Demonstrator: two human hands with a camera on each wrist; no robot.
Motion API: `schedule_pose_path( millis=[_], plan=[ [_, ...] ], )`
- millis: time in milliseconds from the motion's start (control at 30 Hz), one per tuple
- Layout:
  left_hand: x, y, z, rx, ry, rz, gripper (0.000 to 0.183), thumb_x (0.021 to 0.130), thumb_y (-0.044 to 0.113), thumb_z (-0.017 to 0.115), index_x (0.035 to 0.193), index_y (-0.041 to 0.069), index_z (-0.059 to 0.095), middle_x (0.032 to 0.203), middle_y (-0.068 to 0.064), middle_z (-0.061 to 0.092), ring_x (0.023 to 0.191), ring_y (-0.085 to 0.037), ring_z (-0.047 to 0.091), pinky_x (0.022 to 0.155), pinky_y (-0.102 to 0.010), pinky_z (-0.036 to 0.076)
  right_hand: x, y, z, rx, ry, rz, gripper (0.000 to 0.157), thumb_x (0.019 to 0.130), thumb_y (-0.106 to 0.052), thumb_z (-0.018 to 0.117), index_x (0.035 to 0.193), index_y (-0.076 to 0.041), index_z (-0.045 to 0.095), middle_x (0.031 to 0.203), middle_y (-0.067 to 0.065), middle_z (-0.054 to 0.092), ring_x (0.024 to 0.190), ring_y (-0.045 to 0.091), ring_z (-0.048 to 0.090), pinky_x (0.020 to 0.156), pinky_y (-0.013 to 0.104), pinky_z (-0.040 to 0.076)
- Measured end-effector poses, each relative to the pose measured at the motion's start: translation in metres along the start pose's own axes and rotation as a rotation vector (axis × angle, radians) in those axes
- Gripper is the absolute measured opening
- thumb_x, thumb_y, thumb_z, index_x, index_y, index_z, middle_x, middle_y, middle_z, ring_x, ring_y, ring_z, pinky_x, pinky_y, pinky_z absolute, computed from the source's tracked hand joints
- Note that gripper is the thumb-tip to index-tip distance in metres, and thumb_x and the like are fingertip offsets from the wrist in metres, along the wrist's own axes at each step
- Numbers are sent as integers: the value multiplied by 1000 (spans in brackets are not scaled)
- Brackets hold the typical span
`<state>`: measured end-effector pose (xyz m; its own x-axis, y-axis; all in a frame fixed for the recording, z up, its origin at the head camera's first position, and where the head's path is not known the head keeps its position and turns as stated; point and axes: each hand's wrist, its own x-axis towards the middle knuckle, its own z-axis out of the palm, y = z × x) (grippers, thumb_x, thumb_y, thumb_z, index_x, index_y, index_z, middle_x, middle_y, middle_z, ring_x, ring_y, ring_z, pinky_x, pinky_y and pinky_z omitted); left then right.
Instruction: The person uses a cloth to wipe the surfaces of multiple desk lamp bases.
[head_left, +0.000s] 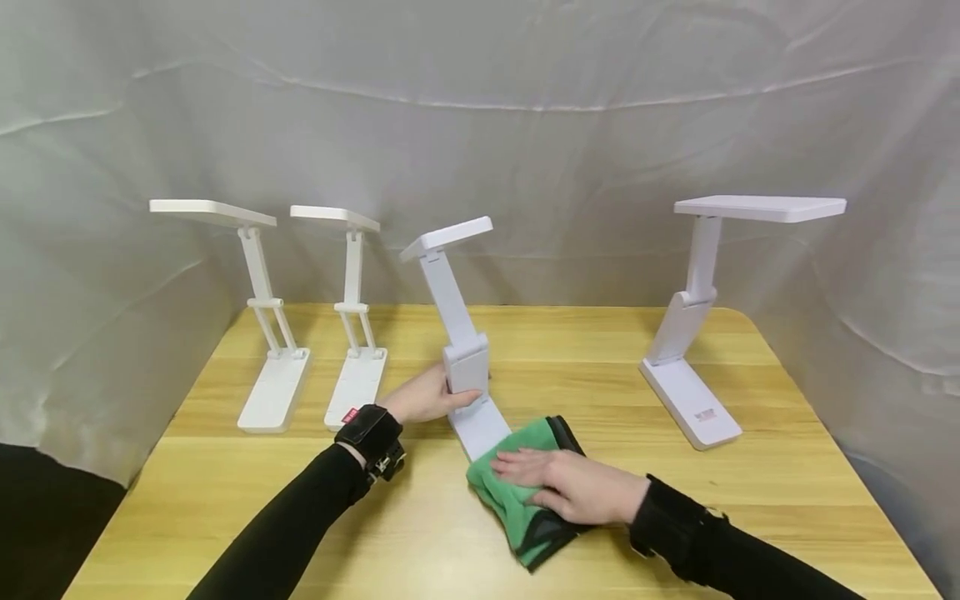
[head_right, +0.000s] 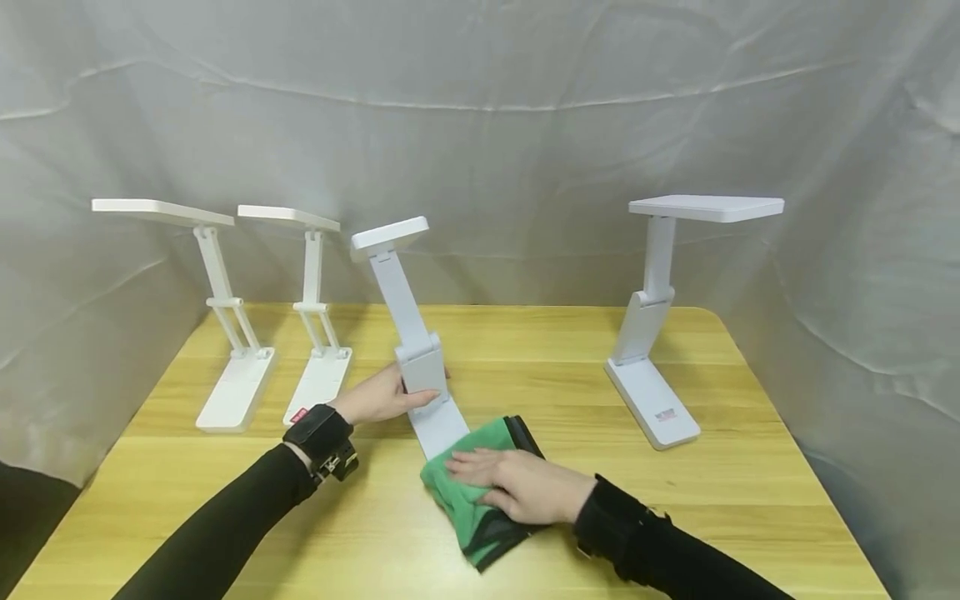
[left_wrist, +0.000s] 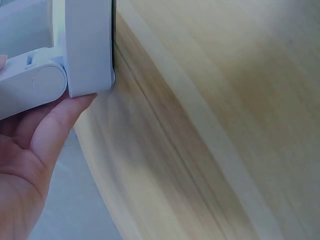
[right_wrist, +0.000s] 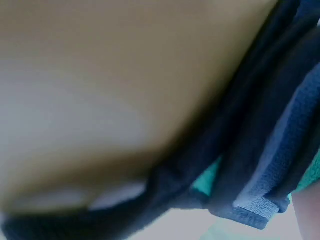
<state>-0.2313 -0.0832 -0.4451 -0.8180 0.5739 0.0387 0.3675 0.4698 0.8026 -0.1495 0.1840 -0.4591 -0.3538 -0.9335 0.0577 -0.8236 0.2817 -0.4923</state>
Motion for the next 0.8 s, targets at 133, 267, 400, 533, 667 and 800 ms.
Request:
schedule_pose_path(
  millis=[133,267,400,533,667,800],
  plan=[
    [-1,-1,-1,-6,-2,3,44,91,20,64,129,7,47,121,-11,60,108,-24,58,91,-39,50,-8,-6,1,3,7,-13,45,100,-18,47,144,-11,39,148,2,38,137,20,32,108,43,34],
    [0,0,-2,-10,3,13,44,90,18,64,129,6,47,120,-12,60,107,-26,58,90,-40,50,16,-4,-3,-62,26,20,47,101,-29,45,143,-10,40,146,3,41,136,20,32,109,40,32],
    [0,1,-1,7,0,18,44,91,18,63,128,4,46,118,-13,60,106,-27,59,89,-40,51,40,-6,1,-154,35,12,51,101,-33,44,143,-7,38,148,10,38,138,23,29,112,39,28],
    [-1,2,-1,15,-11,19,45,91,18,63,129,3,45,119,-14,60,107,-27,59,89,-40,51,34,-12,9,-194,18,-32,54,99,-34,46,144,-6,36,149,11,34,139,23,27,112,39,27],
    [-1,2,-1,20,-4,22,43,90,18,63,129,5,48,120,-12,60,108,-26,58,92,-41,49,14,-18,10,-186,19,-71,55,93,-17,60,143,-9,40,148,6,38,137,20,30,110,38,31],
    [-2,0,1,20,19,5,44,90,19,64,129,5,49,120,-12,61,108,-26,59,93,-41,49,-3,-20,7,-150,68,-41,62,82,6,63,139,-14,47,143,2,46,133,17,38,106,37,37]
  ],
)
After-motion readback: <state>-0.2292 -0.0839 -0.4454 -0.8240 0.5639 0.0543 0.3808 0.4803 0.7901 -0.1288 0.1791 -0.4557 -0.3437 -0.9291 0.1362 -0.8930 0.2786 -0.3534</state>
